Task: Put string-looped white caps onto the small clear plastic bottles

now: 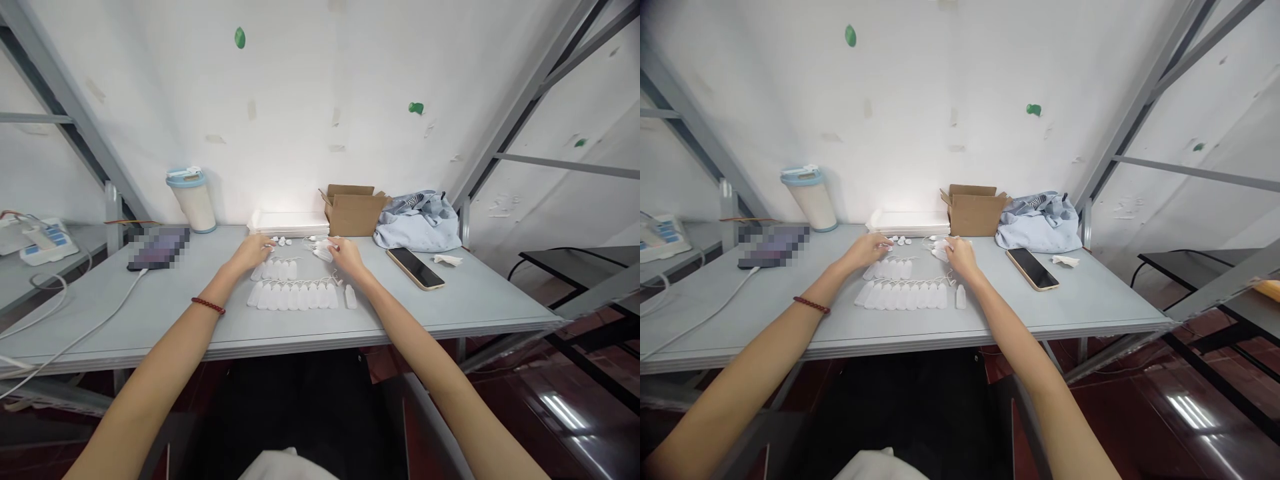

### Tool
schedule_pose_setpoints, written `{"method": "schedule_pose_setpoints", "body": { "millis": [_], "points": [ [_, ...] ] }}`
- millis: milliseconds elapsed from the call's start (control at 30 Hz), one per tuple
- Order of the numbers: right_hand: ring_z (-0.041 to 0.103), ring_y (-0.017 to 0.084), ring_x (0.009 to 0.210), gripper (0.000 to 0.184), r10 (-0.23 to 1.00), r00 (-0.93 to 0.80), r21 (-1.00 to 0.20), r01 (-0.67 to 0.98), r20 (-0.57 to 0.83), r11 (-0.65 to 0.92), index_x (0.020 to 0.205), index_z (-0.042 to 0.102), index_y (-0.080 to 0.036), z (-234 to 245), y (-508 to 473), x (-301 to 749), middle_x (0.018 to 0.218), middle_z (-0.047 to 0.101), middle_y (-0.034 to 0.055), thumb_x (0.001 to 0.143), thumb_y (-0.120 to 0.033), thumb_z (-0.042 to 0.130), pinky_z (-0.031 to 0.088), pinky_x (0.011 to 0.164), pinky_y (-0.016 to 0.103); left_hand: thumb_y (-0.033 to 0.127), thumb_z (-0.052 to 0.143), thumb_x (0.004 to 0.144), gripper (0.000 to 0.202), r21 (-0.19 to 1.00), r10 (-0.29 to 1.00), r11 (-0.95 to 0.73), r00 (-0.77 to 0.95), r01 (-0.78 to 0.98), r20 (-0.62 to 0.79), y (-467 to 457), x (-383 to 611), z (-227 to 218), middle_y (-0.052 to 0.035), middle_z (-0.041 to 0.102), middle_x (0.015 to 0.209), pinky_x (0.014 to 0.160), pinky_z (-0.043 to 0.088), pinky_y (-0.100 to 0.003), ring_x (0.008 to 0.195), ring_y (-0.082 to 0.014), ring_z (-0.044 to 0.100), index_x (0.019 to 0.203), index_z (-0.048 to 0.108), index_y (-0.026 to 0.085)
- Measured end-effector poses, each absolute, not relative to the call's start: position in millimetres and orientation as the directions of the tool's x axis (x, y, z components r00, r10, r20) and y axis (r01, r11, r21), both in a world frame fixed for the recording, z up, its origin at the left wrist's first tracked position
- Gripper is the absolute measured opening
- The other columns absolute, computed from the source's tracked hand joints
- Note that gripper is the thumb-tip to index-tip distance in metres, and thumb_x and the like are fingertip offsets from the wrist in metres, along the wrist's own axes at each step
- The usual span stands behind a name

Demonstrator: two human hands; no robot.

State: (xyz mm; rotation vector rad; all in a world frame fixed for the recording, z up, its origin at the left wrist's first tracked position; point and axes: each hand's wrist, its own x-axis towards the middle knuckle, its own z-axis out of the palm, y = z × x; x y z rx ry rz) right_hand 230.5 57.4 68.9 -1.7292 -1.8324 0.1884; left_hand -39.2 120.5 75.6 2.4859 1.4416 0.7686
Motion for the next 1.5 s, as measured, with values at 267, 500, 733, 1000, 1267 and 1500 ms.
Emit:
{"method": "schedule_pose_setpoints", "body": {
  "millis": [267, 500, 733, 1000, 1267, 1500],
  "points": [
    [0.057, 0.016, 0.07, 0.013, 0.968, 0.005, -0.535, 0.834, 0.252, 0.135, 0.073, 0.067, -0.014, 107, 37, 253, 0.078, 0.067, 0.0061, 0.075, -0.024, 0.06, 0.04, 0.065, 0.026, 0.023, 0.057, 0.068, 0.023, 0.436, 0.865, -0.497, 0.384, 0.75, 0.324, 130, -42, 64, -0.0089, 0.073, 0.082, 0.079, 0.046, -0.031, 0.081, -0.0254, 0.064, 0.079, 0.077, 0.019],
    [0.052, 0.012, 0.052, 0.035, 0.819, -0.375, -0.646, 0.763, -0.434, 0.007, 0.054, 0.064, -0.014, 136, 9, 270, 0.062, 0.067, 0.0068, 0.069, -0.046, 0.066, 0.035, 0.048, 0.025, 0.02, 0.061, 0.065, 0.013, 0.5, 0.878, -0.468, 0.319, 0.729, 0.356, 121, -35, 71, -0.0081, 0.069, 0.075, 0.08, 0.045, -0.033, 0.084, -0.0255, 0.061, 0.069, 0.072, 0.018],
    [0.057, 0.011, 0.05, 0.039, 0.706, -0.371, -0.535, 0.845, -0.603, -0.014, 0.06, 0.068, -0.013, 138, 7, 267, 0.062, 0.07, 0.0061, 0.058, -0.052, 0.074, 0.031, 0.046, 0.023, 0.024, 0.069, 0.066, 0.021, 0.995, 0.945, -0.003, 0.327, -0.097, 0.034, 79, 2, 112, -0.0044, 0.062, 0.076, 0.073, 0.051, -0.031, 0.075, -0.016, 0.062, 0.084, 0.061, 0.016],
    [0.065, 0.015, 0.061, 0.034, 0.638, -0.319, -0.414, 0.91, -0.701, 0.0, 0.056, 0.064, -0.011, 132, 11, 244, 0.061, 0.069, 0.006, 0.055, -0.042, 0.076, 0.036, 0.054, 0.022, 0.032, 0.073, 0.067, 0.023, 0.983, 0.745, 0.097, 0.643, 0.157, -0.176, 51, 33, 122, 0.006, 0.034, 0.052, 0.039, 0.022, -0.021, 0.043, -0.0048, 0.025, 0.063, 0.056, 0.017],
    [0.067, 0.016, 0.063, 0.029, 0.669, -0.342, -0.491, 0.87, -0.66, -0.039, 0.064, 0.066, -0.012, 130, 14, 257, 0.061, 0.068, 0.004, 0.056, -0.038, 0.075, 0.04, 0.058, 0.022, 0.029, 0.065, 0.063, 0.013, 0.702, 0.681, -0.504, 0.731, 0.503, -0.035, 37, 84, 113, 0.0007, 0.057, 0.056, 0.046, 0.031, -0.024, 0.051, -0.0111, 0.043, 0.064, 0.071, 0.017],
    [0.067, 0.016, 0.061, 0.024, 0.707, -0.352, -0.553, 0.83, -0.614, -0.067, 0.064, 0.067, -0.013, 134, 11, 267, 0.062, 0.069, 0.003, 0.054, -0.033, 0.075, 0.039, 0.057, 0.022, 0.025, 0.065, 0.057, 0.015, 0.631, 0.673, -0.512, 0.729, 0.583, -0.127, 40, 103, 113, 0.0009, 0.051, 0.045, 0.043, 0.029, -0.025, 0.045, -0.0123, 0.042, 0.046, 0.061, 0.017]
  ]
}}
